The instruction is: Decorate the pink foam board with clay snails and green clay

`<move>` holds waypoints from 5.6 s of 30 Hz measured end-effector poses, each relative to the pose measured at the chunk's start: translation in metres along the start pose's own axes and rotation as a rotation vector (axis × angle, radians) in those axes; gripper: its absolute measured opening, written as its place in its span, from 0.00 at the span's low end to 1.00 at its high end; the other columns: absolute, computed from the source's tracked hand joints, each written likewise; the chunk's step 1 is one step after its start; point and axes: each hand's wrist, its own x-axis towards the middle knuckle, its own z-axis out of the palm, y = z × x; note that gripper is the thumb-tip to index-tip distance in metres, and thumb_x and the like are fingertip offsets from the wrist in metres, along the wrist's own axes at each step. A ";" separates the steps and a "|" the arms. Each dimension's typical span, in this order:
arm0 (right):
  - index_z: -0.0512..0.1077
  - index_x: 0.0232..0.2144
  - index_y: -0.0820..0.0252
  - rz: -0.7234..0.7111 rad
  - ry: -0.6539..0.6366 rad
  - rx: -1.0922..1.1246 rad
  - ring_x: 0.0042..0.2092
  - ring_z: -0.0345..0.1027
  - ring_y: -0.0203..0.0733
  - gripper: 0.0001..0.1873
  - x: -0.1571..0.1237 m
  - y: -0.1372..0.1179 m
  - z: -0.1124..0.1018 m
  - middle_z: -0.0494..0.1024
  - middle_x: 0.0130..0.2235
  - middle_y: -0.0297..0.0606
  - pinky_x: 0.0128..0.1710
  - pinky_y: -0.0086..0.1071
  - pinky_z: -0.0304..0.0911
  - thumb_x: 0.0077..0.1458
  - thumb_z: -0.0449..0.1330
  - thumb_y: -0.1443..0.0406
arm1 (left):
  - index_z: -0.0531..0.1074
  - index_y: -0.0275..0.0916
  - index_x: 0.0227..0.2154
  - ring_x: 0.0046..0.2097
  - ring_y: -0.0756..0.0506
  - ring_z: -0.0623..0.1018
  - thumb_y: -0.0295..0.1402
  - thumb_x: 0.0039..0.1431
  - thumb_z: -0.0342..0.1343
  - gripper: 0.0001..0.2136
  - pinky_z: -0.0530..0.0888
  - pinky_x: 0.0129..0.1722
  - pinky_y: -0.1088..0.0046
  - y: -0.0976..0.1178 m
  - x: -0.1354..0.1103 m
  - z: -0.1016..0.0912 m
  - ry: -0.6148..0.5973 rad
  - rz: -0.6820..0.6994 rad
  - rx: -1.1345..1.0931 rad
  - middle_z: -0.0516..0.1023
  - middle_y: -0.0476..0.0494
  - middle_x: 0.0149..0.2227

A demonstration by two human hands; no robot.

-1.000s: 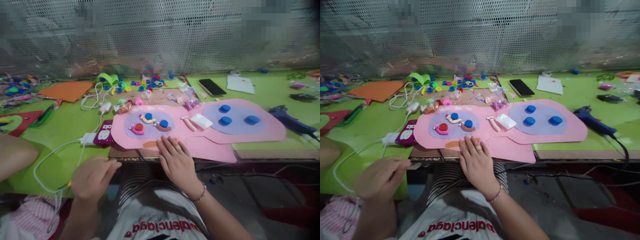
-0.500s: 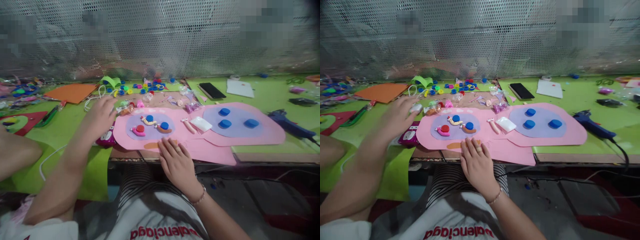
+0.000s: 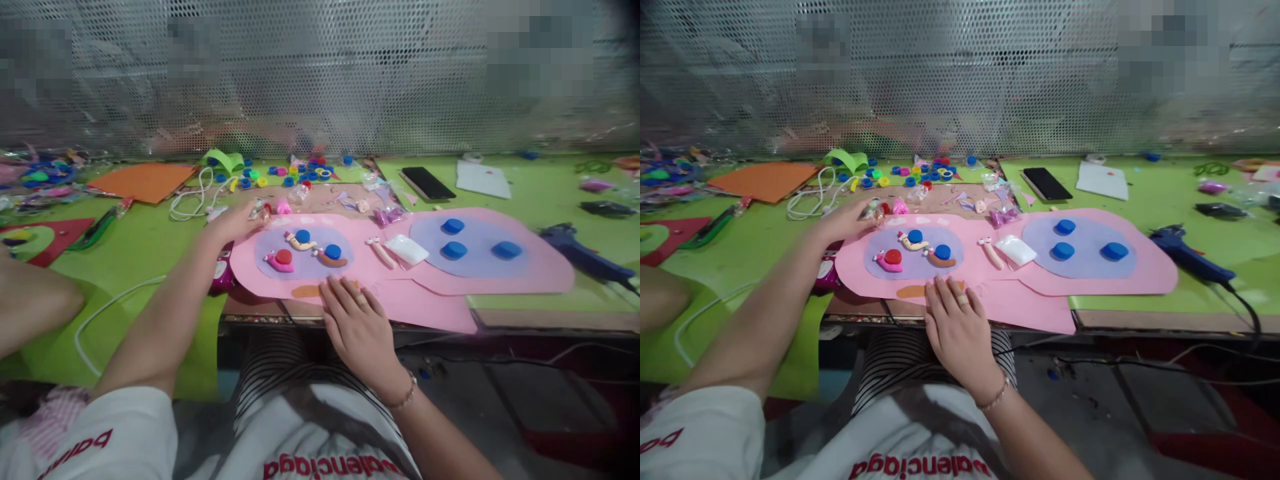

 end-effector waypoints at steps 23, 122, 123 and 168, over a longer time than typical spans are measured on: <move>0.58 0.57 0.60 -0.400 0.182 0.545 0.53 0.62 0.42 0.21 0.159 0.048 -0.012 0.64 0.51 0.47 0.51 0.41 0.64 0.61 0.48 0.68 | 0.70 0.39 0.30 0.35 0.46 0.72 0.30 0.57 0.49 0.06 0.68 0.38 0.68 0.023 -0.027 -0.019 0.546 0.424 -0.107 0.75 0.46 0.30; 0.73 0.30 0.62 -0.263 0.148 1.092 0.25 0.59 0.30 0.06 0.144 0.030 0.007 0.70 0.24 0.31 0.25 0.26 0.56 0.54 0.58 0.65 | 0.72 0.35 0.38 0.32 0.50 0.75 0.49 0.52 0.55 0.21 0.71 0.30 0.77 0.082 -0.050 -0.010 -0.045 0.332 -0.750 0.77 0.45 0.32; 0.73 0.30 0.62 -0.241 0.145 1.135 0.25 0.59 0.30 0.06 0.144 0.030 0.007 0.70 0.24 0.31 0.25 0.26 0.56 0.54 0.58 0.65 | 0.72 0.35 0.38 0.32 0.49 0.76 0.50 0.51 0.56 0.22 0.71 0.30 0.77 0.082 -0.050 -0.011 -0.064 0.308 -0.796 0.78 0.44 0.33; 0.67 0.47 0.61 -0.363 0.057 0.995 0.32 0.64 0.32 0.20 0.136 0.036 -0.005 0.74 0.37 0.36 0.31 0.27 0.59 0.51 0.52 0.74 | 0.73 0.34 0.42 0.35 0.45 0.77 0.54 0.42 0.60 0.30 0.73 0.34 0.72 0.076 -0.048 -0.014 -0.033 0.265 -0.826 0.78 0.39 0.37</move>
